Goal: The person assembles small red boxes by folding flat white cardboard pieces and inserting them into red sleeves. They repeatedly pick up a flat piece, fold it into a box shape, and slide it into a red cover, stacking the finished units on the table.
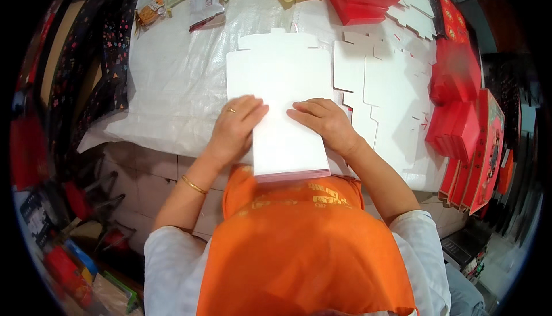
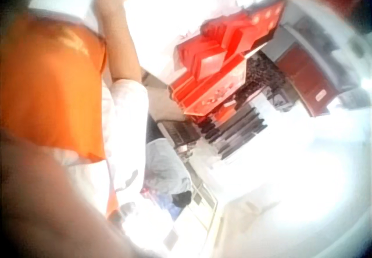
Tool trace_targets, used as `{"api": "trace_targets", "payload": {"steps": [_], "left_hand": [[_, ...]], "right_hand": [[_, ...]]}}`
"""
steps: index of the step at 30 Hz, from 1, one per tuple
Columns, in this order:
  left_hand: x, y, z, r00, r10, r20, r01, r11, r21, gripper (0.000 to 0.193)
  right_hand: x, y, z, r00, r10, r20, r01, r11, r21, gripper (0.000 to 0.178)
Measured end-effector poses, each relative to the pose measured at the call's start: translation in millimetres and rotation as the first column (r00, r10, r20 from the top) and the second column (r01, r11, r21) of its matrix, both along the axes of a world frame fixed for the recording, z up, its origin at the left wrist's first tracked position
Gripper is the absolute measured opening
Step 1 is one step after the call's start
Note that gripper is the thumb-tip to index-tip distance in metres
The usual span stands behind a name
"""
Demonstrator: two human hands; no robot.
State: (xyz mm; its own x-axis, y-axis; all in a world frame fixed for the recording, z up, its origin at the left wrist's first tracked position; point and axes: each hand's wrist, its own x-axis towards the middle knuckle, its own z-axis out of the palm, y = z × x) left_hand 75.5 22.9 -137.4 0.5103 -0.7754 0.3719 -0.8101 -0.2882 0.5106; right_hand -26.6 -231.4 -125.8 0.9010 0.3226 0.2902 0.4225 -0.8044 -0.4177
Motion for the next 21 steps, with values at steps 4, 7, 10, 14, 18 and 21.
{"api": "trace_targets", "payload": {"steps": [4, 7, 10, 14, 18, 21], "left_hand": [[22, 30, 14, 0.999, -0.03, 0.031, 0.025, 0.986, 0.166, 0.062], [38, 50, 19, 0.993, -0.106, 0.056, 0.09, 0.968, 0.233, 0.063], [42, 61, 14, 0.967, -0.103, 0.231, 0.077, 0.99, 0.12, 0.048], [37, 70, 6, 0.95, -0.116, 0.288, 0.104, 0.993, 0.057, 0.031], [25, 62, 2, 0.933, -0.111, 0.343, 0.096, 0.994, 0.059, 0.03], [0, 45, -1, 0.944, -0.09, 0.317, 0.083, 0.996, 0.034, 0.029]], "right_hand": [[0, -7, 8, 0.997, 0.08, 0.012, -0.08, 0.996, 0.028, 0.04], [2, -10, 22, 0.985, 0.17, 0.002, -0.17, 0.985, 0.038, 0.038], [8, -8, 25, 0.955, 0.294, 0.028, -0.296, 0.954, 0.051, 0.036], [35, -16, 18, 0.901, 0.429, 0.064, -0.424, 0.902, -0.085, 0.038], [69, -46, 31, 0.932, 0.361, 0.046, -0.323, 0.879, -0.35, 0.046], [70, -60, 64, 0.998, 0.038, -0.04, -0.049, 0.954, -0.296, 0.031]]}}
